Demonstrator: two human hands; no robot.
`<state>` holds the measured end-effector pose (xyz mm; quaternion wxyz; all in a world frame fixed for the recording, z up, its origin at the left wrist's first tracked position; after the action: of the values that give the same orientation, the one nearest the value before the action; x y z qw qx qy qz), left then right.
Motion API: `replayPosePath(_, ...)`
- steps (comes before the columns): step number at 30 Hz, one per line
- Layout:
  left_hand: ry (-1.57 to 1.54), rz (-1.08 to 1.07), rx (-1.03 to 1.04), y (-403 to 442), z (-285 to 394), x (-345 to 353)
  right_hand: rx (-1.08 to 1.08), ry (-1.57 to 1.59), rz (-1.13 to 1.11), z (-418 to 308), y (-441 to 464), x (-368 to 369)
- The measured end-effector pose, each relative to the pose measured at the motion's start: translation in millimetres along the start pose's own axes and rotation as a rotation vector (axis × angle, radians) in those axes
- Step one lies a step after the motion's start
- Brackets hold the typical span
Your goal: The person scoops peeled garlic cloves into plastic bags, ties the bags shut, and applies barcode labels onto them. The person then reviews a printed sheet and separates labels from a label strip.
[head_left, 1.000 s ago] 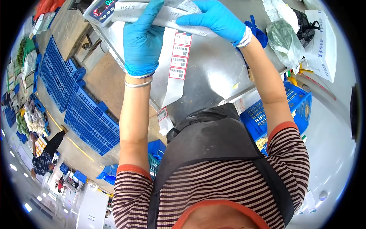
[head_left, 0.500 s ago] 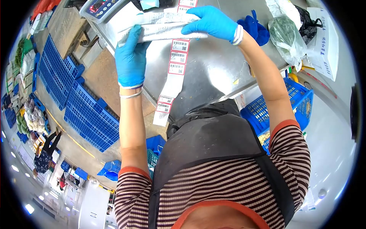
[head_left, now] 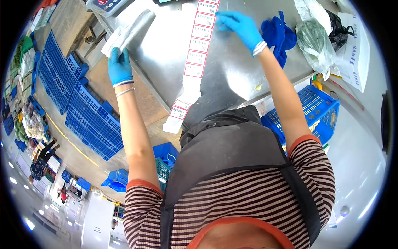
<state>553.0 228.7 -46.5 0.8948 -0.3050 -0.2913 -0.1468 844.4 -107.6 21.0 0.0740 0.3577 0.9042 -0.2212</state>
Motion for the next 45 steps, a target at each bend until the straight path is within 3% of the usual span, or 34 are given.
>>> replayPosePath(4,0.34,0.134,-0.104,-32,-7,8,0.133,-0.039,-0.085,61,-48,32)
replayPosePath(5,0.573,0.226,0.066,-61,1,23,0.158,-0.062,-0.077,72,-64,41)
replayPosePath(7,0.941,0.135,0.286,-103,-13,26,0.258,-0.128,-0.119,102,-95,63)
replayPosePath(8,0.941,0.044,0.22,-128,-36,30,0.332,-0.172,-0.17,117,-110,74)
replayPosePath(10,1.094,-0.031,-0.109,-166,-94,-2,0.467,-0.111,-0.246,125,-138,99)
replayPosePath(12,1.102,0.013,-0.184,-205,-123,-6,0.526,-0.114,-0.279,122,-155,117)
replayPosePath(13,1.265,0.019,-0.25,-212,-138,-20,0.521,-0.147,-0.273,118,-159,123)
replayPosePath(16,1.026,-0.006,-0.321,-223,-168,-30,0.482,-0.213,-0.201,118,-159,130)
replayPosePath(19,0.466,-0.049,-0.487,-234,-180,-7,0.488,-0.07,-0.134,126,-147,125)
replayPosePath(22,0.476,-0.126,-0.602,-246,-178,10,0.346,0.184,0.106,126,-126,101)
replayPosePath(26,0.533,-0.314,-0.794,-248,-187,30,0.226,0.263,-0.066,97,-105,83)
replayPosePath(29,0.278,-0.2,-0.889,-235,-171,72,0.162,-0.038,-0.093,86,-94,68)
replayPosePath(36,0.456,-0.259,-0.754,-154,-207,87,0.054,-0.248,-0.081,34,-88,49)
replayPosePath(42,0.49,-0.223,-0.728,-142,-201,97,-0.076,-0.118,0.057,43,-81,27)
replayPosePath(45,0.497,-0.182,-0.689,-141,-197,94,-0.054,-0.047,-0.024,34,-81,31)
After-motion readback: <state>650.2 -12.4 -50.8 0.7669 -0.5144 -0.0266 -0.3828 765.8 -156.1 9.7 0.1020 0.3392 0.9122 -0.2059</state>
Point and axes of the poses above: each hand's wrist, its own y-axis towards the middle knuckle, its own x-axis out of the palm, z = x × y, the point moved 8 cm from there along y, towards the middle knuckle, and after that the axes turned 11 degrees about -y, right-handed, at the moved point
